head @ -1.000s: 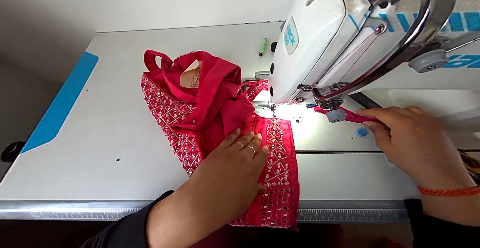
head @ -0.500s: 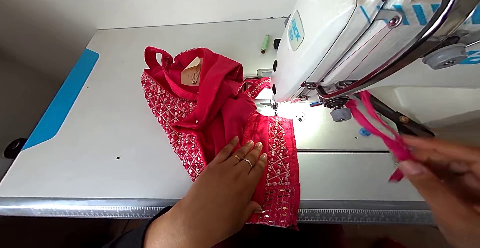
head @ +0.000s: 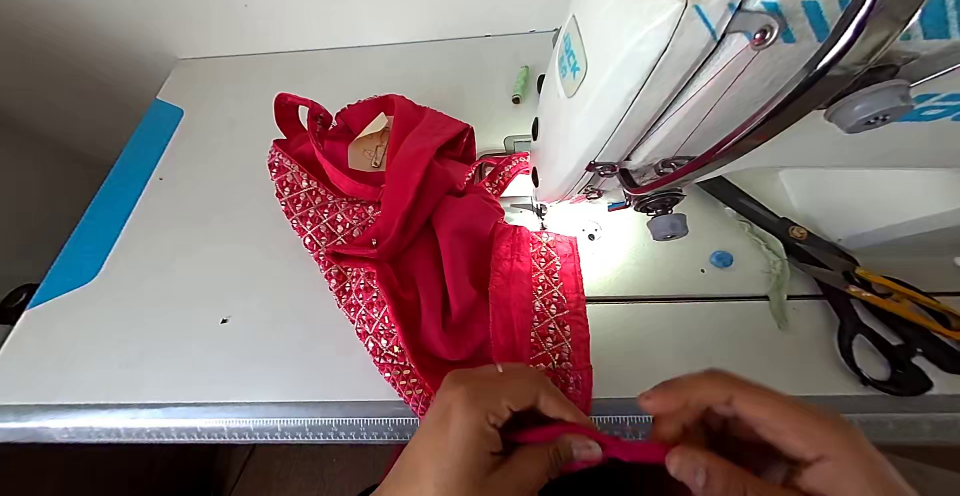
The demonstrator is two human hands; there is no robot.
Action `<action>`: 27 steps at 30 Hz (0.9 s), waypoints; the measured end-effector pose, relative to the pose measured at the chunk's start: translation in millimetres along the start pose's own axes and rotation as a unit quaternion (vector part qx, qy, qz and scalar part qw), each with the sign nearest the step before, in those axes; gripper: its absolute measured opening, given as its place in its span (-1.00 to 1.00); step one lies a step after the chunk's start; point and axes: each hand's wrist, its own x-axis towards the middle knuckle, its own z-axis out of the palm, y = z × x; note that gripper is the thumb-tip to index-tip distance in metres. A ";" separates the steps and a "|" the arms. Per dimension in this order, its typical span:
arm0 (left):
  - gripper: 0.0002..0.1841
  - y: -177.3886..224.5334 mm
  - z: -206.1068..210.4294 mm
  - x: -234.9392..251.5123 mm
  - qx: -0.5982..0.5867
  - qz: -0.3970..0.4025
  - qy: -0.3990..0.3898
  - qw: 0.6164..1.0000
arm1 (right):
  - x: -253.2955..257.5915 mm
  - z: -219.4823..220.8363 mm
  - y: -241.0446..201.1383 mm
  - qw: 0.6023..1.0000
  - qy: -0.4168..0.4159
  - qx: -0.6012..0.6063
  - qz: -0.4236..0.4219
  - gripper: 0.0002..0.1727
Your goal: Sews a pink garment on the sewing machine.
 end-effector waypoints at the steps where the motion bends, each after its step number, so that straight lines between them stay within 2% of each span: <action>1: -0.83 0.6 1.3 -4.5 0.008 -0.021 0.037 0.999 | 4.5 -6.0 3.6 1.000 0.020 0.023 -0.002 -0.80; 3: -0.84 3.0 5.5 -12.1 0.015 -0.049 0.103 0.993 | 17.9 -12.1 17.7 0.993 0.079 0.077 -0.033 -0.87; 5: -0.76 8.7 11.9 -19.7 0.009 -0.066 0.123 0.990 | 34.7 -8.9 30.1 0.985 0.133 0.096 -0.060 -0.89; 6: -0.70 11.8 16.4 -24.1 0.017 -0.072 0.126 0.989 | 43.6 -5.5 34.5 0.984 0.147 0.078 -0.068 -0.88; 8: -0.71 12.3 27.9 -33.9 0.045 -0.058 0.141 0.987 | 61.3 1.8 38.4 0.983 0.163 -0.002 -0.082 -0.84; 11: -0.85 4.4 41.8 -45.1 0.105 0.000 0.158 0.982 | 87.1 10.4 39.7 0.973 0.166 -0.119 -0.109 -0.86; 15: -0.84 0.7 47.4 -48.2 0.147 -0.002 0.161 0.976 | 112.6 15.6 41.4 0.952 0.148 -0.242 -0.119 -0.86; 21: -0.81 -3.5 44.3 -57.6 0.126 -0.045 0.178 0.975 | 125.6 26.8 47.9 0.919 0.172 -0.323 -0.144 -0.90; 27: -0.79 -12.3 44.6 -68.8 0.158 -0.055 0.176 0.970 | 131.2 34.8 48.6 0.906 0.180 -0.363 -0.122 -0.88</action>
